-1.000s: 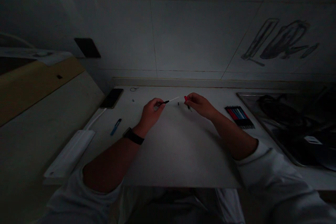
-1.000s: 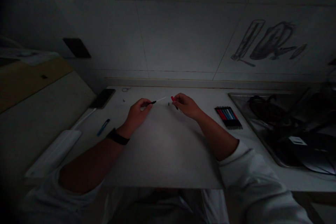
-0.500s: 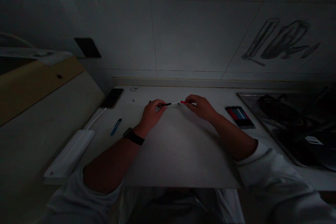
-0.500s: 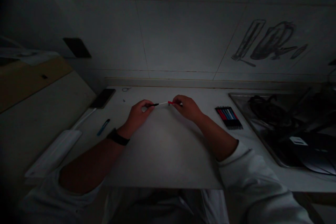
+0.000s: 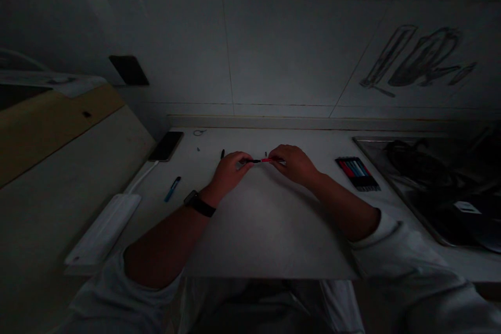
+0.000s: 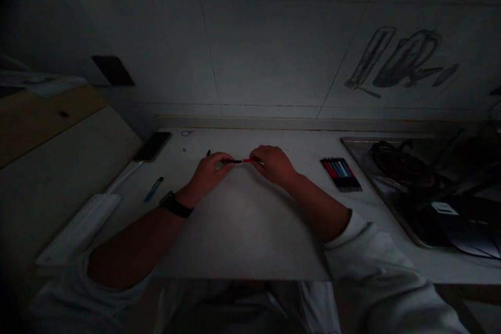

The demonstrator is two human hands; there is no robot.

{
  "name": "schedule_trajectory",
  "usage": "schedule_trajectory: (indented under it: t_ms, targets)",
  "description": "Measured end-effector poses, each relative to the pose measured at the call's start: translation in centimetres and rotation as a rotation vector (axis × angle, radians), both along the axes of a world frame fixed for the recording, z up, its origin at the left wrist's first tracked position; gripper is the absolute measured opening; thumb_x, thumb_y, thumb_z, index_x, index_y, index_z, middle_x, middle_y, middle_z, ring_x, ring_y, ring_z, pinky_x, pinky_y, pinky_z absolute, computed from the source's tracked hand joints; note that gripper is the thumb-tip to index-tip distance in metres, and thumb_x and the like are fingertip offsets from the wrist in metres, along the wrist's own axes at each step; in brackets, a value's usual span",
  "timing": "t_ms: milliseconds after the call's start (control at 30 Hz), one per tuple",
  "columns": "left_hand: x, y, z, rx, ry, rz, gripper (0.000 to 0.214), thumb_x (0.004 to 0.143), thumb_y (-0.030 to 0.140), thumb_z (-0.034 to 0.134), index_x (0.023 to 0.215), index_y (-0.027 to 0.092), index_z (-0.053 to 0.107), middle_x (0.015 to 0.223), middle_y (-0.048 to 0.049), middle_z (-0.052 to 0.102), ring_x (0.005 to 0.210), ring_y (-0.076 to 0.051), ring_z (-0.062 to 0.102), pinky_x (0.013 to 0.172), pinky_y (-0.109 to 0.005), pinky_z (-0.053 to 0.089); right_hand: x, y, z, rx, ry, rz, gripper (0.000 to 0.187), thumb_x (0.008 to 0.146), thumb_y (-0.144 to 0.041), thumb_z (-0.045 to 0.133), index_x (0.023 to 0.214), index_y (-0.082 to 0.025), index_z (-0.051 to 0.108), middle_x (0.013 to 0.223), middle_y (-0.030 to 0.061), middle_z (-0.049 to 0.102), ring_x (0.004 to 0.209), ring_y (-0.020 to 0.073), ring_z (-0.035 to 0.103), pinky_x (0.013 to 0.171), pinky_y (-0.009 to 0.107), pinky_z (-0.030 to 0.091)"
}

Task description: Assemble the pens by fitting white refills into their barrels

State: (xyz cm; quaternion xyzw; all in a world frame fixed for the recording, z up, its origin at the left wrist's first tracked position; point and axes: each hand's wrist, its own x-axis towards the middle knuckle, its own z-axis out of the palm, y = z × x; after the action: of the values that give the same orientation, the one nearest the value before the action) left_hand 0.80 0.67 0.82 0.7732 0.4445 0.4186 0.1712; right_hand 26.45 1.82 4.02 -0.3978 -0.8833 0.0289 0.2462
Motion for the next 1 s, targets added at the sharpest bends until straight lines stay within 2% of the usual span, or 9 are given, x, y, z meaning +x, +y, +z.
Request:
schedule_trajectory:
  t_ms: [733,1000]
  targets:
    - [0.19,-0.33,0.72,-0.101,0.011,-0.007,0.008,0.093,0.026,0.073,0.099,0.022,0.076,0.098,-0.0039,0.079,0.093,-0.021,0.072,0.091,-0.037,0.057,-0.47,-0.28,-0.25,0.005,0.033,0.038,0.011,0.098,-0.026,0.064,0.101,-0.021,0.073,0.092,0.0054,0.075,0.083,0.0204,0.066,0.079,0.032,0.042]
    - [0.24,-0.46,0.80,-0.165,0.023,-0.017,0.013,0.096,0.032,0.067,0.096,0.022,0.076,0.097,-0.0033,0.079,0.092,-0.020,0.072,0.091,-0.035,0.054,-0.48,-0.37,-0.50,0.089,0.006,0.048,0.010,0.099,-0.026,0.065,0.102,-0.020,0.072,0.096,0.0075,0.075,0.086,0.0222,0.065,0.082,0.034,0.041]
